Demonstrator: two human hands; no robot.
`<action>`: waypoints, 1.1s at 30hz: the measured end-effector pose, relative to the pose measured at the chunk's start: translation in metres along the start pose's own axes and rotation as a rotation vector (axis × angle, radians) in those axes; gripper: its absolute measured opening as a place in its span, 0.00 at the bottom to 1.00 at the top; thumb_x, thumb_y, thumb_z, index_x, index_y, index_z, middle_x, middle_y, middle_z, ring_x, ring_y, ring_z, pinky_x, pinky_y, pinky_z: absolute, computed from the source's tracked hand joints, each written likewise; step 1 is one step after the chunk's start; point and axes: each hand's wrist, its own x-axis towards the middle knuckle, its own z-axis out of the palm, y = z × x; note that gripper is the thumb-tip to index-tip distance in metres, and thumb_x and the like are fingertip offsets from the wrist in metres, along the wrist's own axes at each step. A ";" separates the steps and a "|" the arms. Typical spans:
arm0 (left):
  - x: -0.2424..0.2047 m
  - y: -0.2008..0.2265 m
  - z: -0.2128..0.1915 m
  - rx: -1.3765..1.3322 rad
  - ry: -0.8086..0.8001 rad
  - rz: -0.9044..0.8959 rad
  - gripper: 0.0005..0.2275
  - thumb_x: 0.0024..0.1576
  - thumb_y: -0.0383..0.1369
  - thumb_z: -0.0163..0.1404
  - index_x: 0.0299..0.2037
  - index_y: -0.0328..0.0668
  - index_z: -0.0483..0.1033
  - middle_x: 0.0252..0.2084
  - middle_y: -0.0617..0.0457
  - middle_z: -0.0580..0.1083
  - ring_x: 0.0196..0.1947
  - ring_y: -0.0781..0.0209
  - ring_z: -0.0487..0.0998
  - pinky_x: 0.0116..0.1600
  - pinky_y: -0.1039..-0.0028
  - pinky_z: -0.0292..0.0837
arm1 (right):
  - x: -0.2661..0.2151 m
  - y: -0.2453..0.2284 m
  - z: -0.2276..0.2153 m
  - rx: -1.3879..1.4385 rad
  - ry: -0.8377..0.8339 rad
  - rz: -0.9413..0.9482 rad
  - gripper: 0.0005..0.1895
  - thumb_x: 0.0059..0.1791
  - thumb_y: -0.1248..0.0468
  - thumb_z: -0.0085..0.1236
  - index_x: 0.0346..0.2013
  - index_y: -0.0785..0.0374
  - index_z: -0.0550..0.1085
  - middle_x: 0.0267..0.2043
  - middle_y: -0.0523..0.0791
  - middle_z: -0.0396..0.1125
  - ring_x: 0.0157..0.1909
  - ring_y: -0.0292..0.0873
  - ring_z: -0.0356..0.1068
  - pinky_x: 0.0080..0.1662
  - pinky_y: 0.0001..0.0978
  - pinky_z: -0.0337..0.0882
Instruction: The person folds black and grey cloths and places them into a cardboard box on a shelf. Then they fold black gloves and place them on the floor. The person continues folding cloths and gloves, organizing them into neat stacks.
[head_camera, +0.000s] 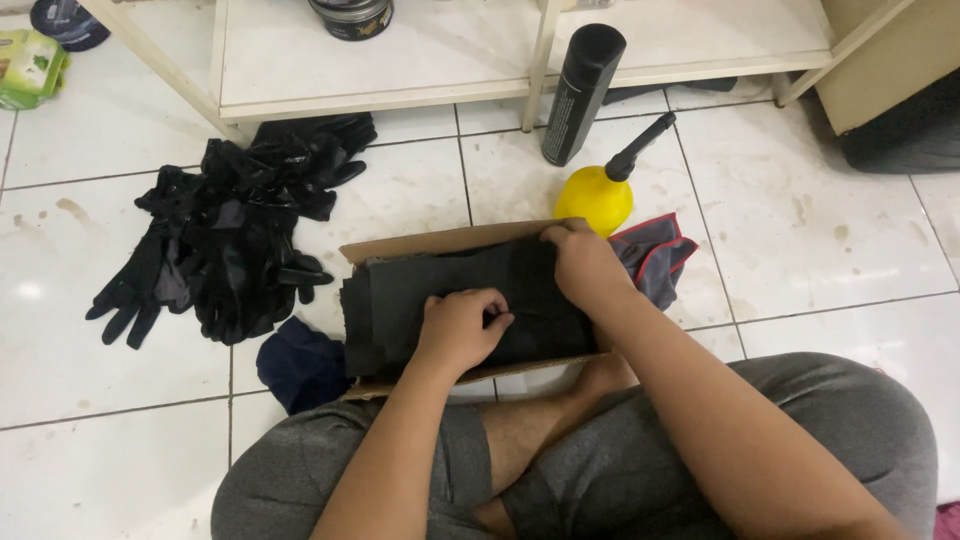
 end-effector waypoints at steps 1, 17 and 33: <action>0.001 -0.002 0.002 0.000 0.000 0.000 0.11 0.59 0.40 0.49 0.48 0.52 0.79 0.46 0.52 0.80 0.55 0.48 0.77 0.61 0.57 0.57 | -0.002 -0.005 -0.006 0.000 0.000 0.000 0.16 0.52 0.71 0.48 0.53 0.58 0.76 0.52 0.52 0.70 0.50 0.51 0.76 0.48 0.38 0.79; 0.004 -0.007 0.008 0.049 -0.022 0.016 0.11 0.59 0.39 0.49 0.48 0.53 0.80 0.46 0.52 0.80 0.53 0.49 0.77 0.60 0.57 0.55 | 0.004 0.020 0.035 -0.037 -0.171 0.086 0.11 0.48 0.69 0.49 0.40 0.75 0.74 0.31 0.59 0.72 0.35 0.62 0.77 0.37 0.47 0.78; 0.007 -0.009 0.013 0.054 -0.028 0.065 0.10 0.58 0.36 0.51 0.48 0.53 0.80 0.46 0.53 0.79 0.54 0.50 0.77 0.59 0.57 0.57 | 0.003 0.009 0.022 -0.257 -0.123 0.074 0.12 0.49 0.71 0.54 0.47 0.65 0.74 0.34 0.53 0.73 0.39 0.59 0.77 0.41 0.44 0.80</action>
